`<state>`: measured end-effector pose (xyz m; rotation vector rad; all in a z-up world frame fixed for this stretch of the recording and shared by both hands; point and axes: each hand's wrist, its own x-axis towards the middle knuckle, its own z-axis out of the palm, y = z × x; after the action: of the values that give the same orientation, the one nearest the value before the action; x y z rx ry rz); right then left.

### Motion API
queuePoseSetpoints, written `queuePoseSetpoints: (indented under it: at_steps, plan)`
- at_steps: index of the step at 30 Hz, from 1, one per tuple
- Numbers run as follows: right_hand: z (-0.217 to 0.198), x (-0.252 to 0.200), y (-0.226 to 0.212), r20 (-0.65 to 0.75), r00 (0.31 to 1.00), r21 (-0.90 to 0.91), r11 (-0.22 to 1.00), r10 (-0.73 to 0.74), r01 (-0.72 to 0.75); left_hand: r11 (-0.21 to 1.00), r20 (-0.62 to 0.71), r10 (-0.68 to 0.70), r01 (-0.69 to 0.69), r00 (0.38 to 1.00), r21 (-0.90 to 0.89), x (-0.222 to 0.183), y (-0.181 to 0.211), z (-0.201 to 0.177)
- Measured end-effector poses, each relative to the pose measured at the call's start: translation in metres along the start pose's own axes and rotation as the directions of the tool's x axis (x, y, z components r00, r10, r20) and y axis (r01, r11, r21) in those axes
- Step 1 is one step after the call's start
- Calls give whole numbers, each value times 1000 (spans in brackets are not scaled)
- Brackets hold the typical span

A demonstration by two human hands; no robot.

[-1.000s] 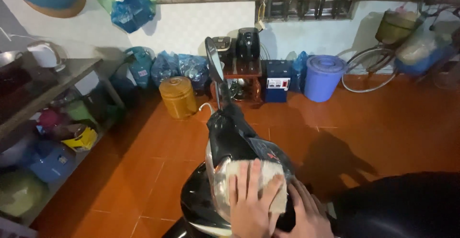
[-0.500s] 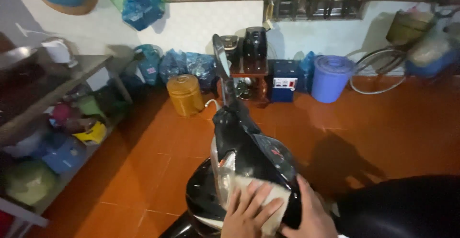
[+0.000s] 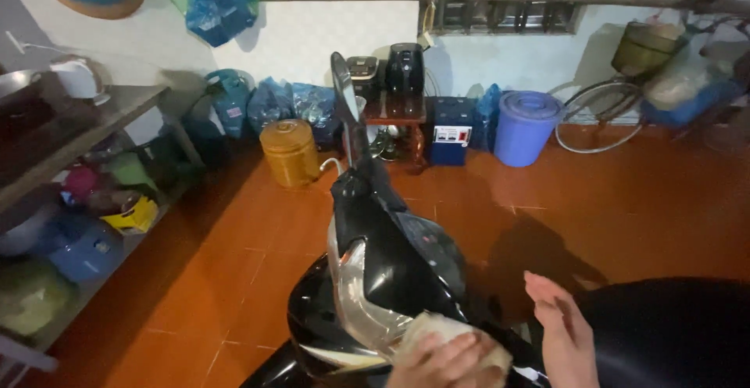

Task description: The person wipes the front body panel of a black motorcycle with a cloth. They use their left hand to hold the cloth and wipe the surface while their right hand stabilizes the motorcycle near the seat.

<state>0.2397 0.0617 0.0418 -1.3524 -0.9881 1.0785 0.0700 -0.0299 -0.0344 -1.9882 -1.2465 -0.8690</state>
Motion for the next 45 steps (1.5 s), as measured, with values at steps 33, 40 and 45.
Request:
queuePoseSetpoints:
  at_steps: [33,40,45]
  plan:
    - [59,39,120,388,803,-644,490,-453,588,931,197,-300,331,933,-154,54,-116,15]
    - [64,41,120,344,905,-709,562,-252,426,880,202,-464,475,862,-3,38,-73,5]
    - [66,40,113,366,913,-730,553,-180,402,966,62,-189,174,980,191,39,-84,2]
